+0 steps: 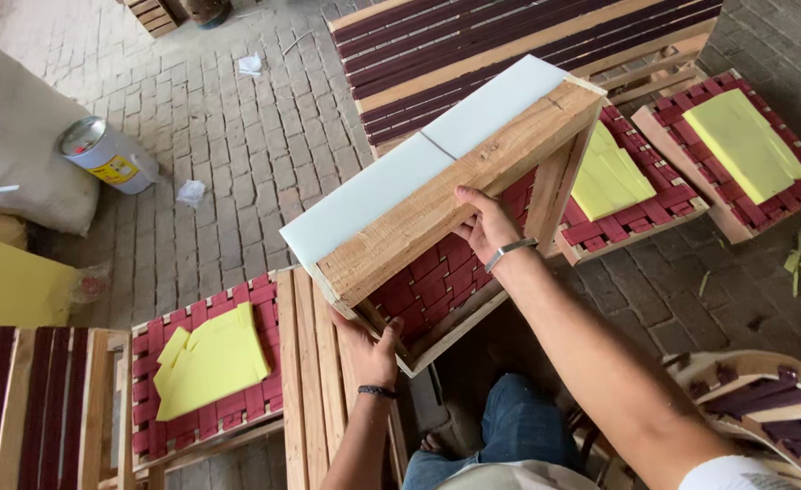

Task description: The person uses a hand saw to trim the edges of a white foam block on a wooden workbench. They repeatedly measure with a wooden straightedge, cut along the edges, and remove excess foam strips. The trimmed foam is then placed onto a wooden chair frame.

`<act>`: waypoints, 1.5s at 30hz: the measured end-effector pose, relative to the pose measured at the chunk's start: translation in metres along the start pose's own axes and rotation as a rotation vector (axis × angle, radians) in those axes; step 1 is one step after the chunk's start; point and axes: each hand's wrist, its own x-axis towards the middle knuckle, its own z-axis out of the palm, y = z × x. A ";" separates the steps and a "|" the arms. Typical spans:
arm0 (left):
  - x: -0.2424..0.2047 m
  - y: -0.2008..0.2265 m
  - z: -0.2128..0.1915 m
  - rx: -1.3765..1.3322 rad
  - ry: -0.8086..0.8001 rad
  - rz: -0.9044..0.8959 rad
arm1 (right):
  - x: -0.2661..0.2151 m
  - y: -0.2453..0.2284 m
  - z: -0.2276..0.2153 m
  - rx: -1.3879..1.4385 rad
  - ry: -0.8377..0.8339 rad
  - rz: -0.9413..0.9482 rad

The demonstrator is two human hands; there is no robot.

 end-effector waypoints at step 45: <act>0.480 -0.123 0.464 1.316 -0.384 0.011 | 0.420 0.039 -0.473 -1.617 -0.195 0.594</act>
